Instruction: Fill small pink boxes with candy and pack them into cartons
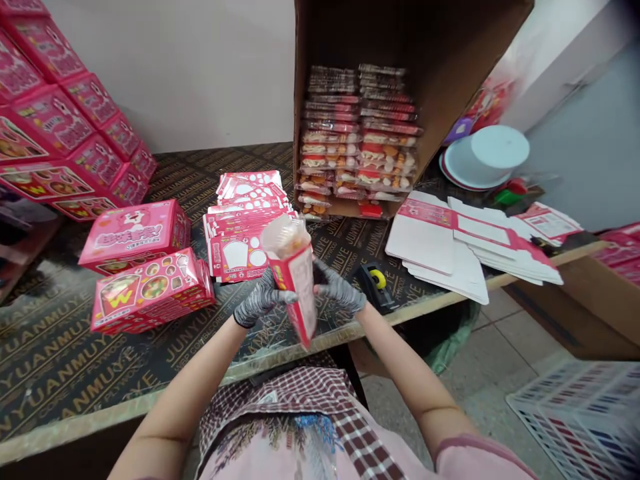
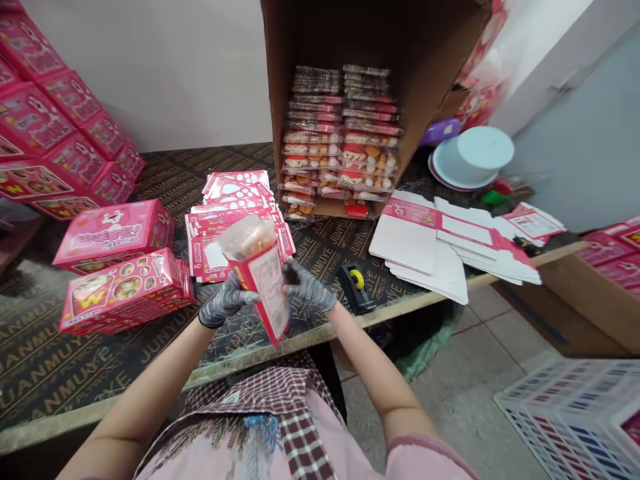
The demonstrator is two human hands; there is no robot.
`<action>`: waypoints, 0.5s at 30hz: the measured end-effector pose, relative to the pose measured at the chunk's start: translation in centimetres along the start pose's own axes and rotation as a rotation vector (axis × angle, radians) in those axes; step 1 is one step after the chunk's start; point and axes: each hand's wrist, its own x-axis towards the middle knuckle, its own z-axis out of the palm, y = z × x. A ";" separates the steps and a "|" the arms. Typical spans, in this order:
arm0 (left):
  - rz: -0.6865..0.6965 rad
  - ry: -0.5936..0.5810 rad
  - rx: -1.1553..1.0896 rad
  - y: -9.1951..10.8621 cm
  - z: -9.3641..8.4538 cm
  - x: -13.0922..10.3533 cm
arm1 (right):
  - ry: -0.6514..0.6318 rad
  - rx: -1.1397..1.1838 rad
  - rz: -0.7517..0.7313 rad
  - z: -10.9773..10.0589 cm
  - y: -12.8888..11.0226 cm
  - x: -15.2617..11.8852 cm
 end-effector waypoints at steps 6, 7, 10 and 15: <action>-0.043 0.381 -0.334 -1.8 1.1 -1.6 | 0.210 -0.192 0.061 0.9 1.4 -0.5; -0.053 0.401 -0.333 -2.5 1.2 -1.9 | 0.263 -0.212 0.067 0.9 1.6 -0.5; -0.141 0.284 -0.329 -4.8 1.5 -3.0 | 0.426 -0.220 0.077 1.2 2.6 -0.6; -0.239 0.313 -0.179 -9.5 2.5 -5.2 | 0.409 -0.070 0.039 1.3 2.3 -0.6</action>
